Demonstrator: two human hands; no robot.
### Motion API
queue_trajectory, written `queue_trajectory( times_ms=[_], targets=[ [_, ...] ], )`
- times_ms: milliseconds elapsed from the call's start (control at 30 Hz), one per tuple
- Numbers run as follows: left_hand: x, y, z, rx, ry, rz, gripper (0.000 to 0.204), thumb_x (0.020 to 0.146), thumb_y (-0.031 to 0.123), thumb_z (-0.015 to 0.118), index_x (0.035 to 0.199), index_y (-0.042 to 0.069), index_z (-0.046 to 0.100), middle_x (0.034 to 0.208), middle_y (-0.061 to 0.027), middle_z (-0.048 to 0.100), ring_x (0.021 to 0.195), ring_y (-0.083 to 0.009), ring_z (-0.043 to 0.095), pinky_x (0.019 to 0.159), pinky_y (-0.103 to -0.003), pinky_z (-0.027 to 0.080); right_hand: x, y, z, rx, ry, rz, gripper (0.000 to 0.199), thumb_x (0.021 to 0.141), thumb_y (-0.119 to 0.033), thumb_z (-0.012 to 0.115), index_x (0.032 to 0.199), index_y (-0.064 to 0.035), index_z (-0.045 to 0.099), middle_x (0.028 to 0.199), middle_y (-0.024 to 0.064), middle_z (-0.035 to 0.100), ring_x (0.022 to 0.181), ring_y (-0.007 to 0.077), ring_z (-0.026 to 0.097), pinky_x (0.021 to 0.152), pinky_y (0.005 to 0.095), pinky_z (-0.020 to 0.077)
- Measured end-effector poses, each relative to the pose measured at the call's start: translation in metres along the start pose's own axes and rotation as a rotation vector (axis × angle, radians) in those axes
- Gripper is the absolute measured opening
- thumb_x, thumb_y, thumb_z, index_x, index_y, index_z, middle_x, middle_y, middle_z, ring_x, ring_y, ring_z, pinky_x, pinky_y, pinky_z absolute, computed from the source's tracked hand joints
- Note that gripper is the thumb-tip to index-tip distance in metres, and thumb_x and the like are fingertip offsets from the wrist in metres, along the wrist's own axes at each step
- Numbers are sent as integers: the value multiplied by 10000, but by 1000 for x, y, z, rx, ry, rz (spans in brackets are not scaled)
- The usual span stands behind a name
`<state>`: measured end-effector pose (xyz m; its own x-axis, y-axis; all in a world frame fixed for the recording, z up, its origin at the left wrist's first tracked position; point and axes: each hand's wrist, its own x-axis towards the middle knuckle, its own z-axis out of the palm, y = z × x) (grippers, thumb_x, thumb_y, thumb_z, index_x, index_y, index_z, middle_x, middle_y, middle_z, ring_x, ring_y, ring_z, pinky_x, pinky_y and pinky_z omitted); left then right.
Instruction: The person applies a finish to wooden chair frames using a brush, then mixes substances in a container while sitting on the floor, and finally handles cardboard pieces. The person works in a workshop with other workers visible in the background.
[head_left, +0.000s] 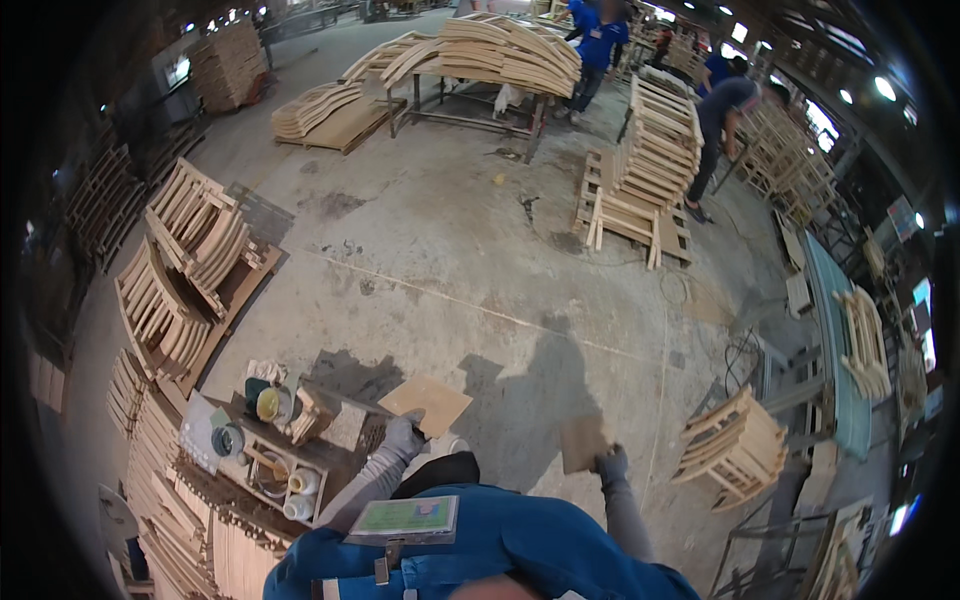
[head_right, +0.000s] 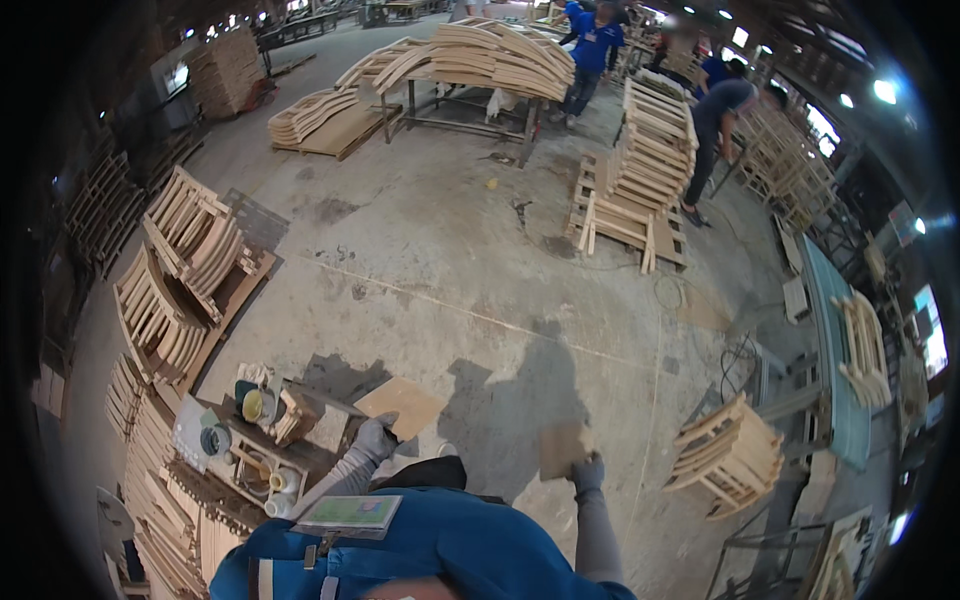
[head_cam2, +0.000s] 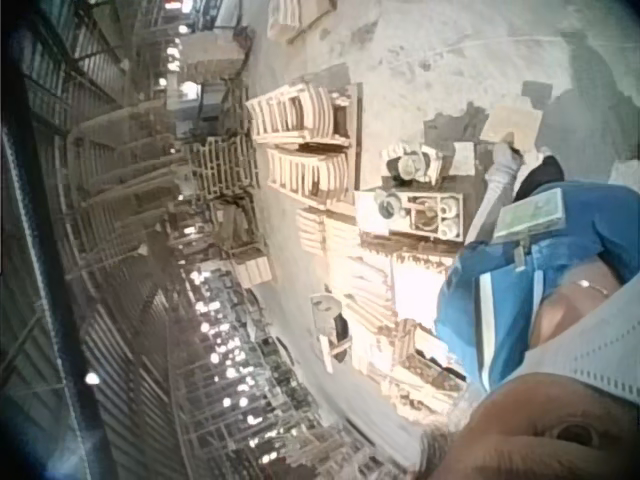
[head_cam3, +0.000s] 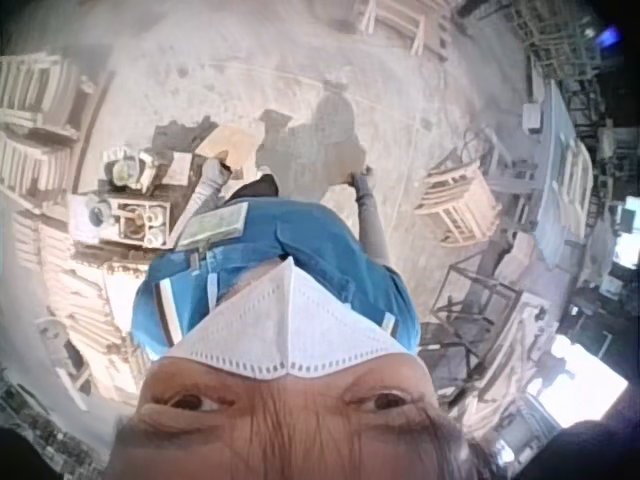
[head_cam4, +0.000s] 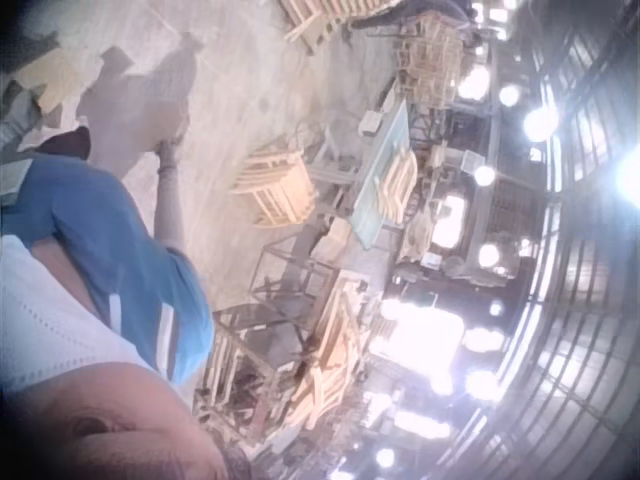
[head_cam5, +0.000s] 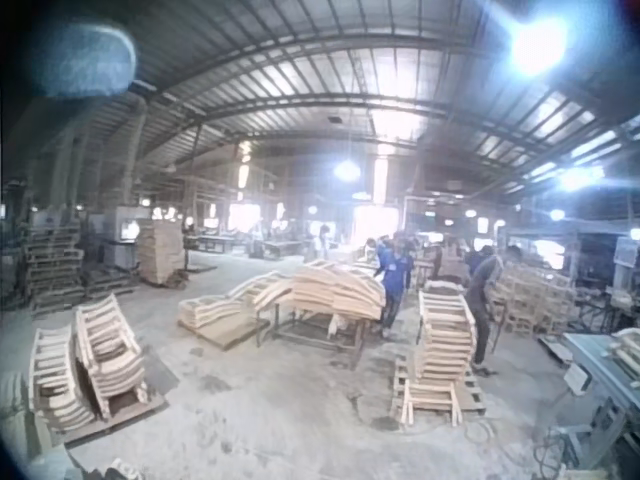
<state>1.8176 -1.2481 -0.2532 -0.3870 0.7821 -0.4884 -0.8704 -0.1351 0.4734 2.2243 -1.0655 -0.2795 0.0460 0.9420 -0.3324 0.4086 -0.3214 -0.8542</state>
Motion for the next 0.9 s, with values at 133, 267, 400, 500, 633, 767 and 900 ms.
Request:
queue_trajectory(
  times_ms=[133,267,400,500,633,767,900],
  targets=[
    [97,60,38,70,38,-6,331,805,37,533,1125,-15,469,1087,-145,552,941,-283,578,800,-424,498,43,-3,8,-95,-10,365,345,759,-255,537,1016,-25,543,1010,106,586,893,193,578,637,370,467],
    [198,99,111,180,31,17,314,815,77,549,1117,20,488,987,-102,599,806,-219,611,608,-314,509,84,-16,1,-281,38,663,316,758,-277,557,954,-30,577,978,93,600,897,176,570,667,362,455],
    [301,146,142,250,98,32,224,808,127,583,1019,63,543,831,-33,622,626,-110,587,418,-191,394,168,-42,38,-422,27,666,293,731,-237,592,909,-4,579,914,111,613,834,184,575,636,359,456],
    [371,174,168,171,159,62,141,790,135,612,916,75,588,682,-7,579,462,-84,475,364,-184,342,269,-82,77,-504,20,539,279,710,-207,618,874,15,581,867,124,622,786,190,579,612,356,457],
    [440,211,195,127,372,15,141,777,205,648,815,92,574,568,2,474,409,-79,409,334,-200,305,430,-175,138,-566,-7,185,264,683,-168,653,828,41,583,803,142,634,723,198,584,581,352,458],
    [521,258,228,123,418,69,202,747,233,686,736,122,517,530,8,406,389,-80,376,326,-209,287,594,-314,213,-605,46,-296,428,661,-207,647,979,64,553,783,210,629,653,263,636,527,359,488],
    [555,325,210,107,615,176,220,763,256,670,749,141,484,517,19,369,370,-71,320,324,-202,262,658,-442,371,-335,-287,-124,384,707,-104,582,1047,59,510,676,172,609,436,209,566,383,311,462]
  ],
)
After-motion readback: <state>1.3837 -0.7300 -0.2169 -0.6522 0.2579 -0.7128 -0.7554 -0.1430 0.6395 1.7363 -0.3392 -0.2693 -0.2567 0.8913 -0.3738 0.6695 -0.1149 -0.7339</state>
